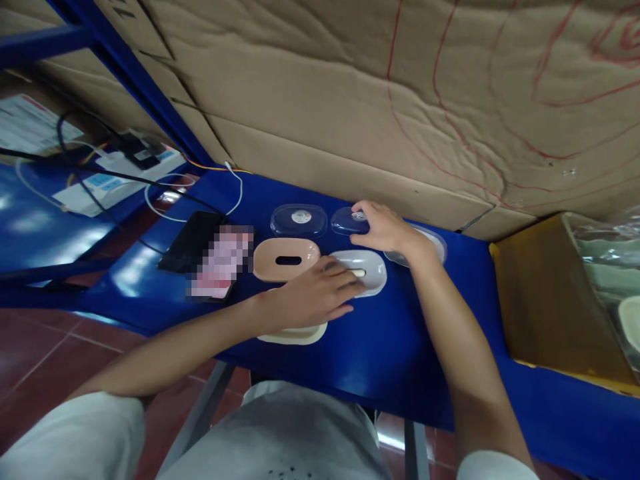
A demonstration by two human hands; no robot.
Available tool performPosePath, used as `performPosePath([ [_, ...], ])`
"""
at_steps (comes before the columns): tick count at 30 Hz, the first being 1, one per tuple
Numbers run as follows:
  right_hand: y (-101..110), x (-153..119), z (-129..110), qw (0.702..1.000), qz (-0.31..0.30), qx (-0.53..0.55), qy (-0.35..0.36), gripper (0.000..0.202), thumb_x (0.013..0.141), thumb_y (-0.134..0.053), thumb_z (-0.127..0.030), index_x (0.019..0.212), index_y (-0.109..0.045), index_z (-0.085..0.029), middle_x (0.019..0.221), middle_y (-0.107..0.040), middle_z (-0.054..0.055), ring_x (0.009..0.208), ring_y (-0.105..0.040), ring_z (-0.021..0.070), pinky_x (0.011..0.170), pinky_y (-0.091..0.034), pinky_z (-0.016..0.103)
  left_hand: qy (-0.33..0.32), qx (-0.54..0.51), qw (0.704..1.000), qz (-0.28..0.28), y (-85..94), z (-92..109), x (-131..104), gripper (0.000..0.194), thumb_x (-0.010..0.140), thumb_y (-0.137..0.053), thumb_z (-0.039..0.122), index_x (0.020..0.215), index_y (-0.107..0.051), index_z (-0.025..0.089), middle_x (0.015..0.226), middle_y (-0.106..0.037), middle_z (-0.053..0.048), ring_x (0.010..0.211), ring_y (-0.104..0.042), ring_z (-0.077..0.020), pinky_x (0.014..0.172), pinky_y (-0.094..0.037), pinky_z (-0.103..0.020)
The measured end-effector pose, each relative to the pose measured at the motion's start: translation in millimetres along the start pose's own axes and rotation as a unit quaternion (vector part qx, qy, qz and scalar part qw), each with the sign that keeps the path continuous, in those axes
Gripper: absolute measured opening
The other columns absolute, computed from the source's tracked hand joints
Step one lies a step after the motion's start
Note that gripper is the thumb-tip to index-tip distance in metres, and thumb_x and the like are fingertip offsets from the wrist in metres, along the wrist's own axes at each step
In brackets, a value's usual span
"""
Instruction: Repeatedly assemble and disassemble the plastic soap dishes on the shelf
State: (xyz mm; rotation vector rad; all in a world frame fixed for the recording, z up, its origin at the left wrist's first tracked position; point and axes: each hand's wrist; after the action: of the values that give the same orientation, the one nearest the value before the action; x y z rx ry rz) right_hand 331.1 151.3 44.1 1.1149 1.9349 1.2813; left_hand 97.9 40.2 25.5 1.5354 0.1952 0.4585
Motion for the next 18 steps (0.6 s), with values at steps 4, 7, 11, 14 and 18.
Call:
performPosePath([
  [4, -14.6, 8.5, 2.0, 0.999, -0.018, -0.028, -0.016, 0.070, 0.081, -0.082, -0.040, 0.144, -0.056, -0.026, 0.152, -0.064, 0.014, 0.138, -0.063, 0.0403, 0.113, -0.049, 0.064, -0.014, -0.026, 1.000, 0.012, -0.2, -1.0, -5.4, 0.030, 0.110, -0.060, 0.041, 0.132, -0.067, 0.022, 0.139, -0.068, -0.010, 0.124, -0.063, -0.0301, 0.104, -0.042, -0.047],
  [7, -15.9, 6.0, 1.3, 0.999, -0.027, -0.041, -0.007, 0.077, 0.080, -0.086, -0.035, 0.148, -0.053, -0.026, 0.158, -0.060, 0.015, 0.146, -0.057, 0.0395, 0.118, -0.044, 0.064, -0.002, -0.014, 1.000, 0.021, -3.2, -1.5, -8.7, 0.038, 0.106, -0.064, 0.048, 0.132, -0.067, 0.020, 0.148, -0.062, -0.014, 0.132, -0.059, -0.0337, 0.109, -0.041, -0.051],
  [11, -8.0, -16.7, -10.0, 0.998, -0.004, -0.064, 0.023, 0.066, 0.092, -0.078, -0.040, 0.152, -0.054, -0.024, 0.171, -0.045, 0.020, 0.158, -0.044, 0.0406, 0.124, -0.037, 0.066, 0.028, -0.004, 0.999, 0.037, -8.1, -0.5, -10.5, 0.045, 0.101, -0.072, 0.052, 0.132, -0.066, 0.019, 0.157, -0.055, -0.019, 0.142, -0.053, -0.0386, 0.115, -0.038, -0.055],
  [14, -10.0, -57.3, -21.0, 0.992, 0.100, -0.055, 0.049, 0.046, 0.108, -0.058, -0.042, 0.150, -0.056, -0.025, 0.166, -0.052, 0.017, 0.154, -0.051, 0.0344, 0.123, -0.040, 0.059, 0.032, 0.007, 0.999, 0.043, -9.1, -1.6, -10.1, 0.040, 0.103, -0.069, 0.044, 0.134, -0.065, 0.019, 0.158, -0.056, -0.018, 0.148, -0.049, -0.0388, 0.115, -0.039, -0.055],
  [18, -33.8, -123.8, -24.3, 0.978, 0.181, -0.073, 0.070, 0.041, 0.110, -0.057, -0.038, 0.149, -0.057, -0.026, 0.154, -0.063, 0.016, 0.143, -0.060, 0.0334, 0.118, -0.046, 0.055, 0.015, -0.004, 1.000, 0.010, -7.2, -2.5, -7.5, 0.027, 0.108, -0.063, 0.033, 0.130, -0.066, 0.019, 0.145, -0.068, -0.014, 0.139, -0.058, -0.0339, 0.111, -0.041, -0.052],
])
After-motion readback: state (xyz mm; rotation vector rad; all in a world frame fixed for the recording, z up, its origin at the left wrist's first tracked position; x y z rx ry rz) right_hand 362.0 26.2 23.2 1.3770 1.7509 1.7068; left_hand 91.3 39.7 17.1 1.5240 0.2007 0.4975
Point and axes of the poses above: each hand's wrist, its own x-axis towards the middle knuckle, its own y-axis out of the back of the hand, z = x × y
